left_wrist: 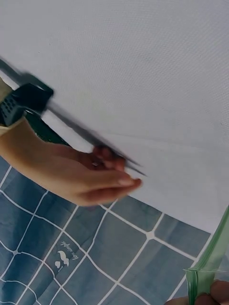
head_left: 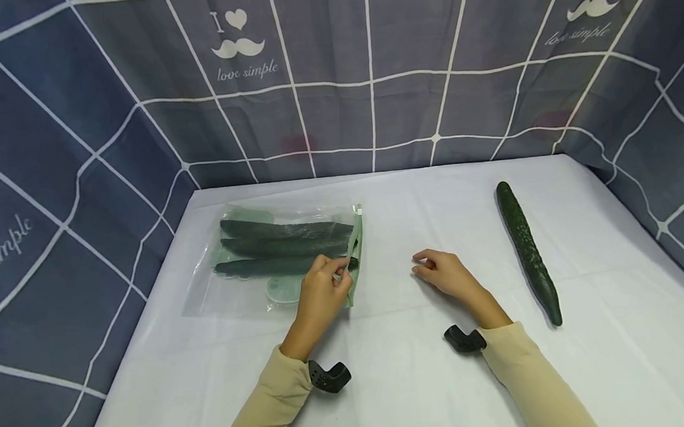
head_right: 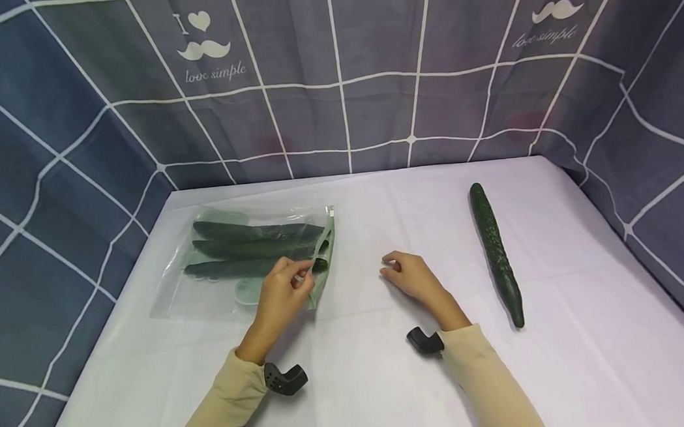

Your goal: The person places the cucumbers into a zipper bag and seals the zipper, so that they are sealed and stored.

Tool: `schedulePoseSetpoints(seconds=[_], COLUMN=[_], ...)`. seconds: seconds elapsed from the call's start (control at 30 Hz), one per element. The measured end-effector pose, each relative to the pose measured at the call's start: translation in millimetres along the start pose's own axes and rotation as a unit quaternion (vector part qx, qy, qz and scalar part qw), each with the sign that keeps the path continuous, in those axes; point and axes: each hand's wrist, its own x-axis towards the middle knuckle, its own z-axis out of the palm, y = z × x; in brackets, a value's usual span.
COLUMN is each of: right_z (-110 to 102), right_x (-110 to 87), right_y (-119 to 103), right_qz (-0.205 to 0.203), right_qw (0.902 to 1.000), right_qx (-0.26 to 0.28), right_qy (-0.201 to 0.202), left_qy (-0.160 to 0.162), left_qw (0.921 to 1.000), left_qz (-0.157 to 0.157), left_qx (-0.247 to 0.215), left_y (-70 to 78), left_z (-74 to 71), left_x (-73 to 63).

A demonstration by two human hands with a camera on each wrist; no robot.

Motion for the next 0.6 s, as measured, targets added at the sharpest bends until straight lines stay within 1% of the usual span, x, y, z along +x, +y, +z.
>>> schedulePoseSetpoints(seconds=[0.13,0.27,0.4,0.5,0.6], right_z=[-9.1,-16.6,-24.4,-29.2,-33.7], right_x=[-18.9,-39.6,-58.8,-69.5,-78.1], right_y=[12.7,22.6,28.7,32.5,36.3], right_qz=[0.009,0.022,0.034,0.036,0.037], right_qw=[0.9987,0.9958,0.9896,0.9795,0.9637], right_qx=[-0.02,-0.041,-0.051,-0.063,-0.08], right_qy=[0.045,0.079,0.13,0.188,0.252], left_qy=[-0.001,-0.003,-0.008,-0.011,-0.012], left_qw=[1.0,1.0,1.0,0.9999,0.9999], left_qz=[-0.002,-0.003,-0.005,-0.008,-0.009], left_qx=[0.003,0.001,0.002,0.003,0.0], left_y=[-0.7,-1.0,-1.6,-1.9,-2.0], left_z=[-0.3,-0.6,-0.5,-0.3,-0.1], left_x=[-0.1,0.2,0.9,0.9,0.6])
